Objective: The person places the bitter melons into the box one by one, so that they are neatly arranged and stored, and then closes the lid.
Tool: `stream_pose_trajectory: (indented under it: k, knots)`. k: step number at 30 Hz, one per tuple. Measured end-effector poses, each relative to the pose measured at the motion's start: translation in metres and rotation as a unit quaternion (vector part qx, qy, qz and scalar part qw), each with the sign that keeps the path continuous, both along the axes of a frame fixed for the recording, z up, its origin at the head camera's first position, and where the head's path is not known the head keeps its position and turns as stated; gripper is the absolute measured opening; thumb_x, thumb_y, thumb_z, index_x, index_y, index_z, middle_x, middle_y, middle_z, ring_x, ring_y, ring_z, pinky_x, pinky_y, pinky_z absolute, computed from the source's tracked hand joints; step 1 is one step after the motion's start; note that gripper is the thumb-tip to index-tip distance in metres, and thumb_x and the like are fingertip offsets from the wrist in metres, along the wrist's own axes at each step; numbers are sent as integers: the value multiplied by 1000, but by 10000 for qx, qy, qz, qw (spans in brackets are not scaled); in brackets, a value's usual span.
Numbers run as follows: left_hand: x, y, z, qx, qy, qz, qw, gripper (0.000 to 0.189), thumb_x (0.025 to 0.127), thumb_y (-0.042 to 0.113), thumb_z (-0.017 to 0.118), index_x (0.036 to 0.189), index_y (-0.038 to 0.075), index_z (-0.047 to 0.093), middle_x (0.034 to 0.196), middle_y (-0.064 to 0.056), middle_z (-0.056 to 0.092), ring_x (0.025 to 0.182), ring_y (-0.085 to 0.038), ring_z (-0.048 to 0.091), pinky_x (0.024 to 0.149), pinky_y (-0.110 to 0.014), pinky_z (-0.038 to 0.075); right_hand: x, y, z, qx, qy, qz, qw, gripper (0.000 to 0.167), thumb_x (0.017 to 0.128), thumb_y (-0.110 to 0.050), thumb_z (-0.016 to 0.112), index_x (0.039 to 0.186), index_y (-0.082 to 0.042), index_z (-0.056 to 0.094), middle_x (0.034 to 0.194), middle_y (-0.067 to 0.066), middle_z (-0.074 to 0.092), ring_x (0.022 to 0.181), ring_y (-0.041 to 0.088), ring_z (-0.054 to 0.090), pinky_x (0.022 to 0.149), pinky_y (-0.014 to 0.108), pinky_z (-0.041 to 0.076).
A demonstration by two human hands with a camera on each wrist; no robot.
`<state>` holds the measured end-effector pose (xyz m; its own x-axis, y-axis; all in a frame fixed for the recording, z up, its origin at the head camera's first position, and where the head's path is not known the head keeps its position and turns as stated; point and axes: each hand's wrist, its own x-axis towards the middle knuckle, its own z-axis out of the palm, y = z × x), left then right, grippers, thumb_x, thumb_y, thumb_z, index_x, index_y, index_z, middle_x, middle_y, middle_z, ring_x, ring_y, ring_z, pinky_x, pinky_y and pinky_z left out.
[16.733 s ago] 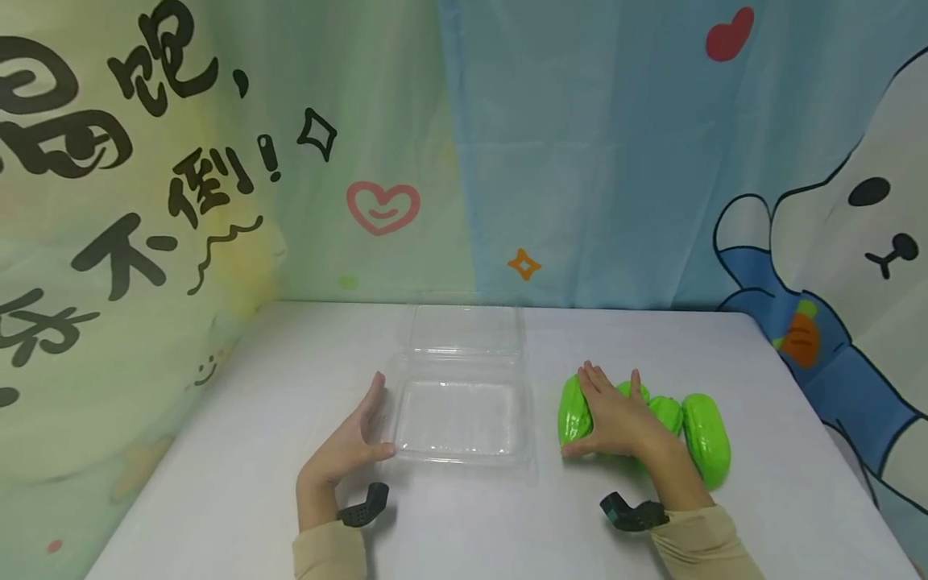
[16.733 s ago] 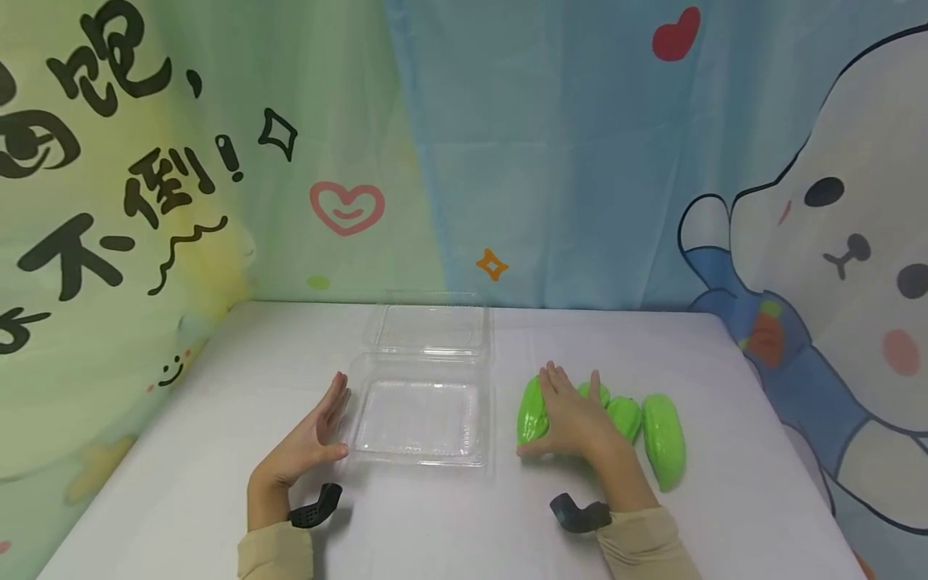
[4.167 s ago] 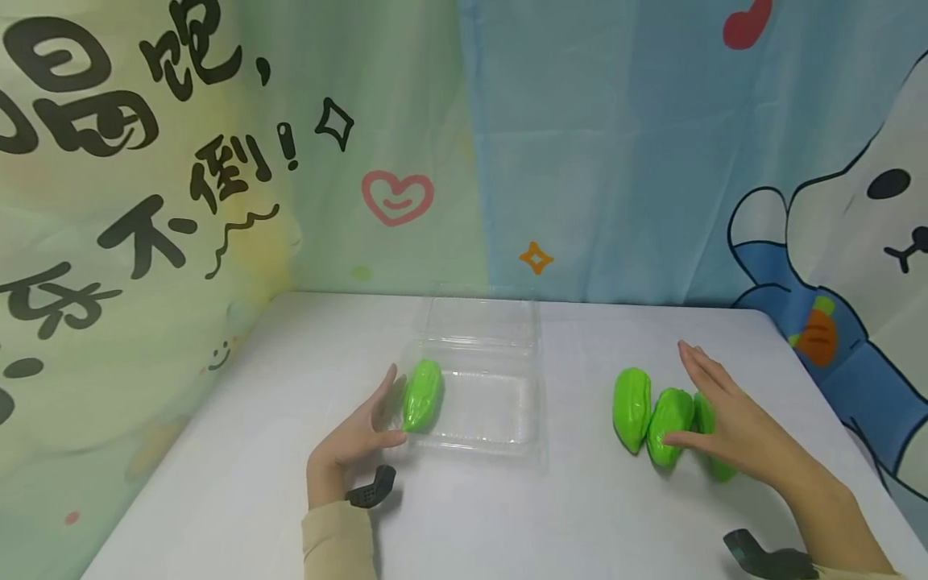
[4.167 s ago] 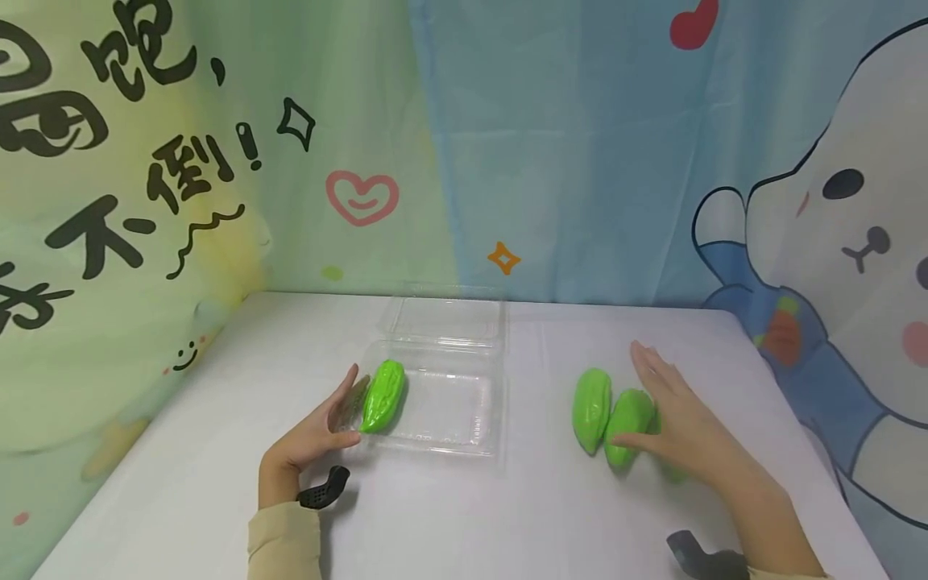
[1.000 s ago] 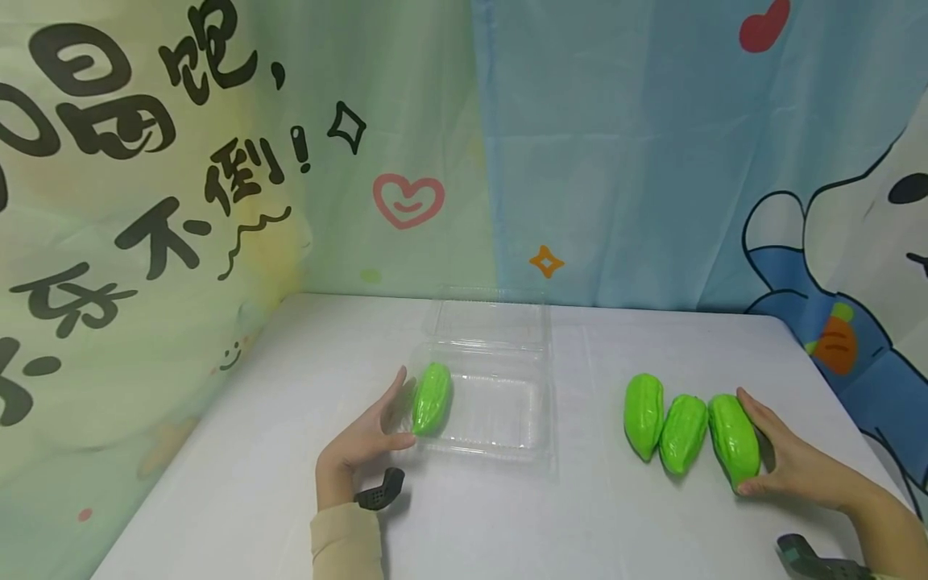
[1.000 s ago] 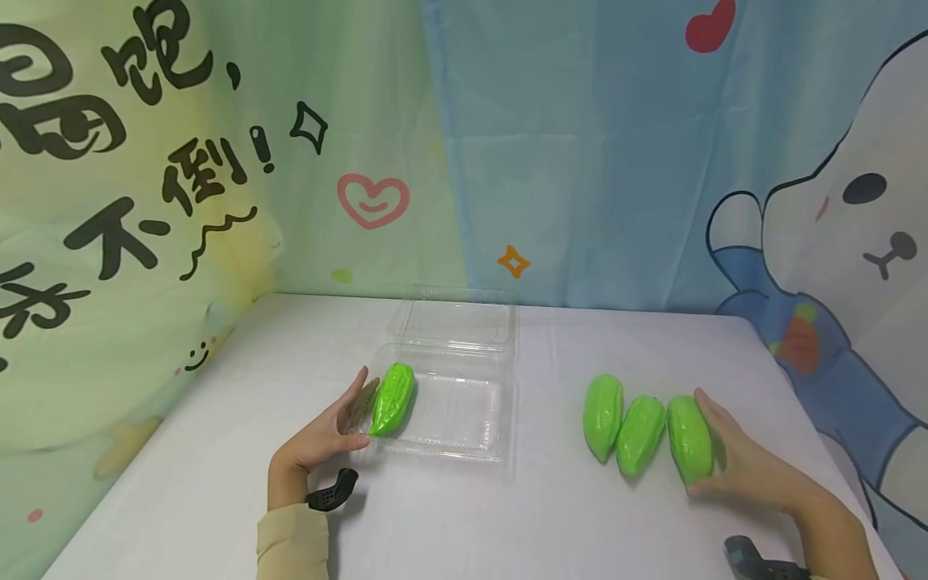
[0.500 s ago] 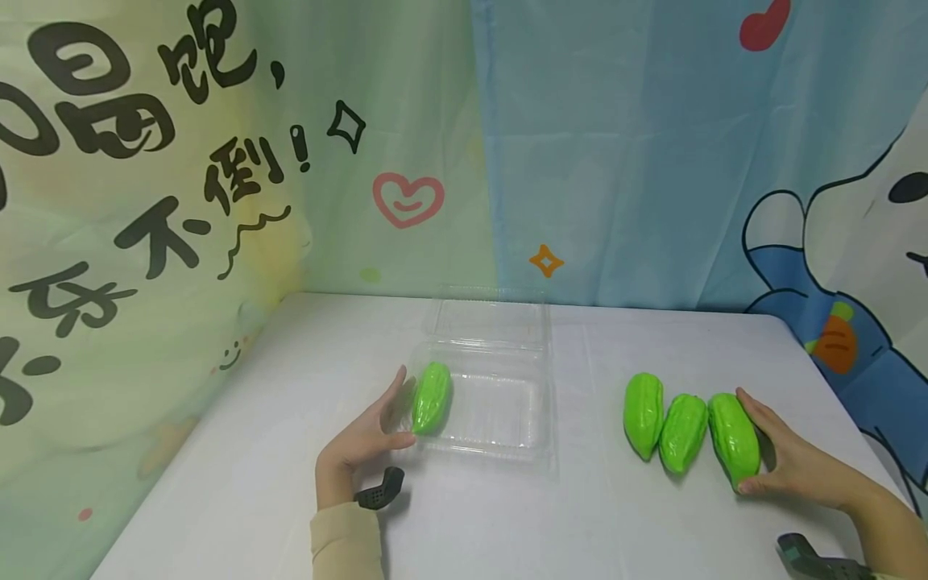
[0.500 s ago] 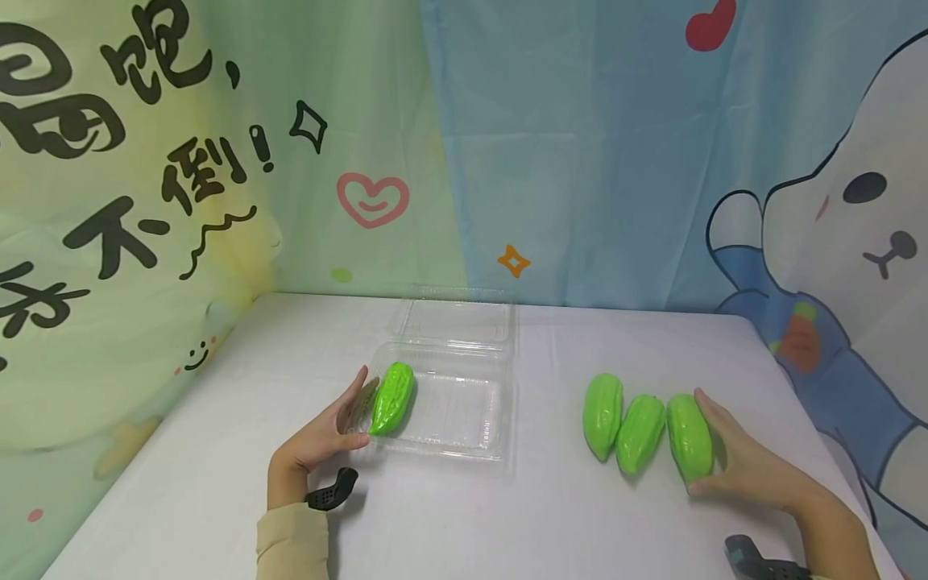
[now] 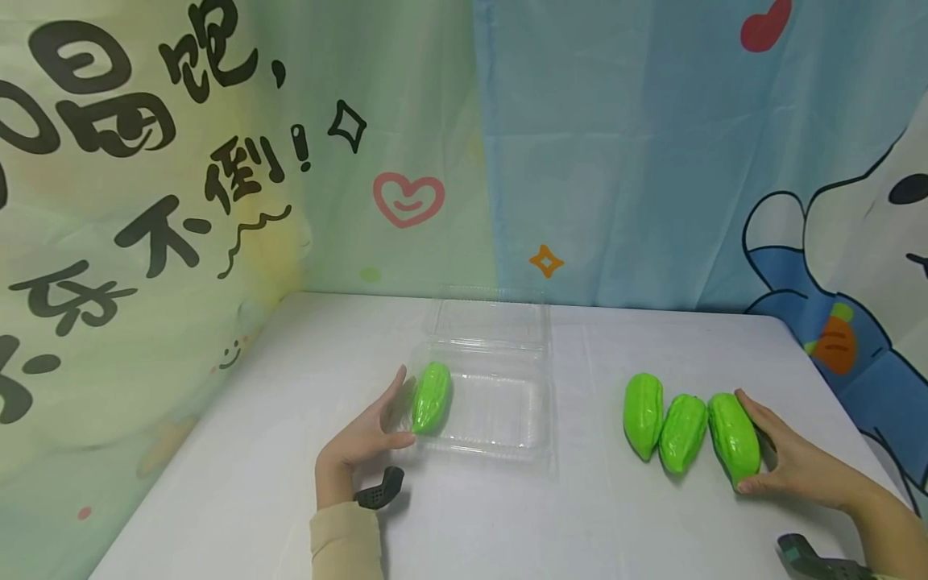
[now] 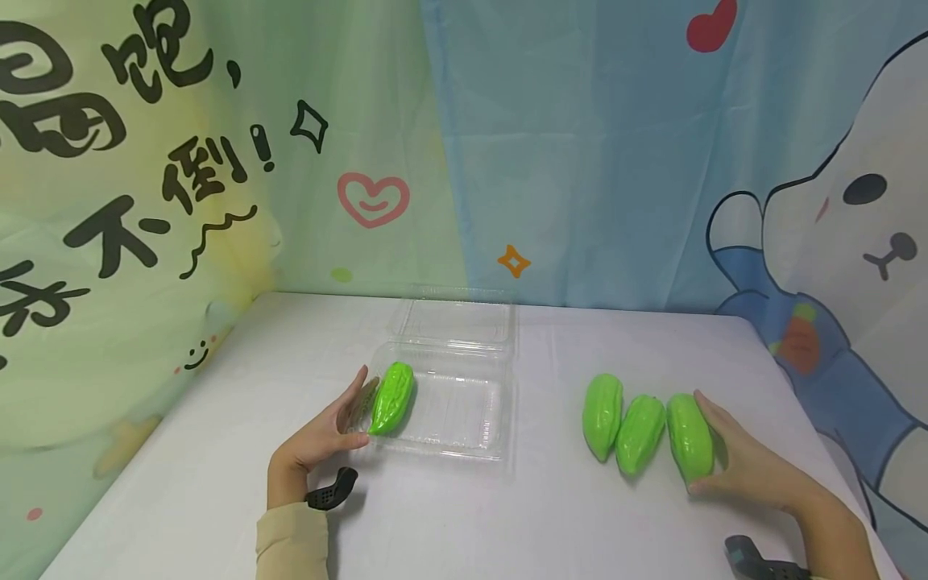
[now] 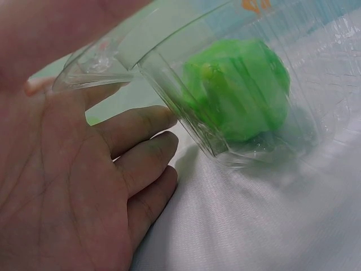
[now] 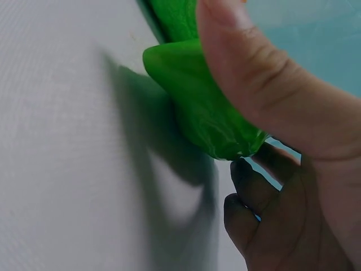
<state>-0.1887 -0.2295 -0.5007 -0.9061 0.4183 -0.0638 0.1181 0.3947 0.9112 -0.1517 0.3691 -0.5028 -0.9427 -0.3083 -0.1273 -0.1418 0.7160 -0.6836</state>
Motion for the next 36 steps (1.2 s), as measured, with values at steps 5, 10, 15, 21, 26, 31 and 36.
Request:
stream_pose_trajectory:
  k: [5, 10, 15, 21, 26, 31, 36]
  knots:
    - [1, 0, 1, 23, 24, -45, 10000, 109, 76, 23, 78, 154, 23, 1, 161, -7, 9, 149, -24, 2, 120, -48, 7, 0, 0, 2, 62, -19, -40, 10000, 136, 62, -27, 87, 151, -6, -14, 150, 40, -1, 136, 59, -5, 101, 76, 4]
    - [0, 0, 1, 32, 46, -67, 10000, 110, 76, 23, 78, 154, 22, 1, 161, -8, 10, 149, -24, 2, 120, -48, 7, 0, 0, 3, 147, -58, -96, 9998, 136, 62, -29, 86, 151, -6, -13, 150, 39, -1, 136, 58, -5, 100, 77, 6]
    - [0, 0, 1, 4, 37, -44, 10000, 110, 76, 24, 79, 154, 23, 2, 161, -7, 10, 149, -24, 3, 120, -47, 9, 1, 0, 5, 209, -39, -69, 9997, 134, 64, -28, 86, 150, -4, -13, 150, 40, -1, 135, 61, -2, 100, 77, 6]
    - [0, 0, 0, -58, 99, -46, 9999, 111, 75, 24, 79, 154, 23, 1, 161, -7, 9, 149, -25, 2, 119, -49, 9, 1, 0, 10, 235, -32, -94, 9997, 135, 63, -32, 86, 151, -5, -13, 150, 40, -1, 135, 61, -2, 99, 77, 7]
    - [0, -1, -1, -56, 80, -51, 9999, 111, 75, 24, 79, 154, 24, 1, 161, -7, 10, 149, -25, 3, 119, -49, 9, 0, 0, 14, 317, -19, -118, 9994, 135, 63, -32, 86, 150, -4, -14, 150, 40, -2, 134, 61, -2, 99, 77, 7]
    - [0, 1, 0, -118, 26, 12, 9999, 111, 75, 24, 79, 154, 25, 1, 161, -6, 10, 149, -23, 3, 120, -47, 9, 0, -1, 18, 386, -33, -184, 9991, 135, 63, -30, 86, 150, -3, -14, 149, 41, -3, 134, 62, -3, 99, 78, 7]
    - [-1, 1, 0, -159, -29, 63, 9998, 110, 76, 22, 79, 154, 25, 1, 161, -4, 11, 149, -19, 4, 120, -45, 9, 2, -3, 22, 456, 25, -272, 9986, 136, 63, -30, 86, 150, -3, -15, 149, 41, -5, 133, 62, -4, 99, 78, 7]
